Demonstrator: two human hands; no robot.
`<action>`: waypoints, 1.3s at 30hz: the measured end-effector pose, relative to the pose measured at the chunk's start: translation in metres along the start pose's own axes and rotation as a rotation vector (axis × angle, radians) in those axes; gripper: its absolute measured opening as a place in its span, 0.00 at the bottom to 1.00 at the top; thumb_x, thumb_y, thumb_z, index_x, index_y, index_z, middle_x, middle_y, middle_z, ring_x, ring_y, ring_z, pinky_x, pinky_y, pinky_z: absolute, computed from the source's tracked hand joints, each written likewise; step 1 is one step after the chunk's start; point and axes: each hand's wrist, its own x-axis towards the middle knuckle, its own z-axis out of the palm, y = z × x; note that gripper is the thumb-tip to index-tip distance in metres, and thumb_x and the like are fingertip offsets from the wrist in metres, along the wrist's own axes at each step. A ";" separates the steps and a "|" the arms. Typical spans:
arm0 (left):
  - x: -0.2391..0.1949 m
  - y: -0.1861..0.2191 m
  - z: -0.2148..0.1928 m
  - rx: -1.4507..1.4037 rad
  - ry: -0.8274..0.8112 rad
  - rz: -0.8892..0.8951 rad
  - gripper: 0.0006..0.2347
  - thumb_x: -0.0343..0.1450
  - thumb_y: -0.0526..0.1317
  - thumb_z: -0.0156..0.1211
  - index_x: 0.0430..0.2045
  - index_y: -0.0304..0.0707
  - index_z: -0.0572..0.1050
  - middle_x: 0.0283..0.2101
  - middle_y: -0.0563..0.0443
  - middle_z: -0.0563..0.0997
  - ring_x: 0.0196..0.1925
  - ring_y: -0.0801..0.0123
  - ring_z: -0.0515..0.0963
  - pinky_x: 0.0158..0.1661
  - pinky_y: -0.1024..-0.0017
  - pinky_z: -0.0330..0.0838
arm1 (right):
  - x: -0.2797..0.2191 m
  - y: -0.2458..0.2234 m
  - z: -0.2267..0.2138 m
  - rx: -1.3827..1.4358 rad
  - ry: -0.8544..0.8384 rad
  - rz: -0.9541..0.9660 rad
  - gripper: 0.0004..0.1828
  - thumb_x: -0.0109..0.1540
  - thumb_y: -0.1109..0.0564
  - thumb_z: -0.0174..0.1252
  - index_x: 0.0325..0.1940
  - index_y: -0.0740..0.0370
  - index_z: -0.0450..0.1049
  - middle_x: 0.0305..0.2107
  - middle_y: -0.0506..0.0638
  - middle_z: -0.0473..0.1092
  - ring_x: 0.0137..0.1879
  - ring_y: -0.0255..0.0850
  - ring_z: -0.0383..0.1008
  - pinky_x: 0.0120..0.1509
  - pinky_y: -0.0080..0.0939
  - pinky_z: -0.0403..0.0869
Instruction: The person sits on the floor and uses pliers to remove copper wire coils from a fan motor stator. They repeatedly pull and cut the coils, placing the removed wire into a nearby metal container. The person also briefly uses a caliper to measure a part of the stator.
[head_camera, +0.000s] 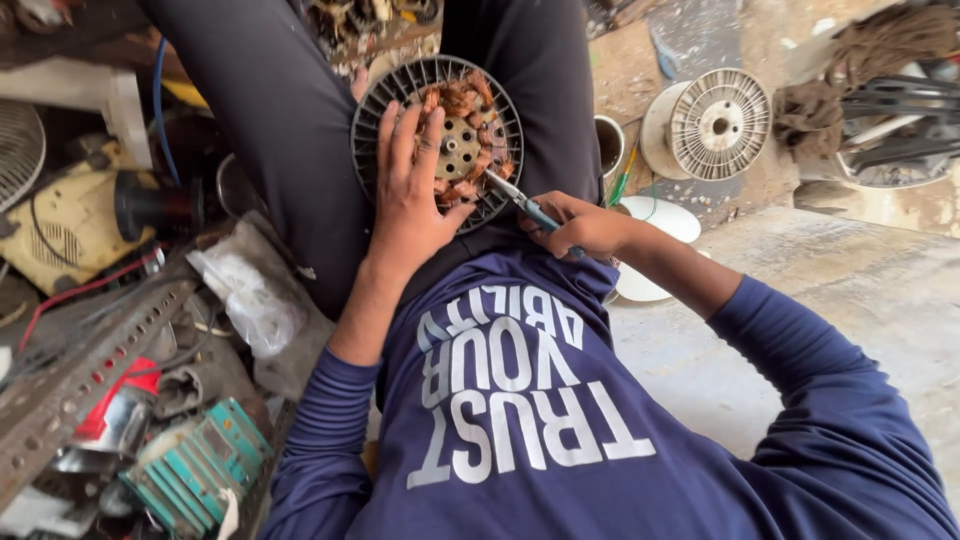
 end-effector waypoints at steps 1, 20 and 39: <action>-0.001 0.000 0.000 -0.006 -0.010 0.005 0.49 0.58 0.39 0.83 0.73 0.37 0.53 0.73 0.34 0.54 0.78 0.36 0.48 0.74 0.46 0.52 | 0.002 0.006 -0.002 0.117 -0.060 0.005 0.16 0.44 0.69 0.53 0.35 0.62 0.65 0.22 0.43 0.62 0.23 0.29 0.58 0.23 0.31 0.57; 0.022 -0.051 -0.011 0.111 -0.181 0.235 0.49 0.61 0.41 0.84 0.77 0.39 0.54 0.76 0.43 0.53 0.81 0.46 0.45 0.79 0.51 0.51 | 0.037 0.055 0.008 0.980 -0.574 -0.030 0.27 0.43 0.65 0.53 0.44 0.54 0.56 0.28 0.42 0.52 0.27 0.31 0.47 0.29 0.34 0.47; 0.018 -0.036 -0.009 0.021 -0.135 0.153 0.51 0.57 0.42 0.84 0.75 0.40 0.52 0.74 0.42 0.54 0.80 0.44 0.45 0.78 0.49 0.50 | -0.006 0.048 0.032 1.229 -0.425 -0.094 0.28 0.45 0.60 0.55 0.49 0.54 0.60 0.27 0.41 0.53 0.29 0.33 0.52 0.31 0.34 0.54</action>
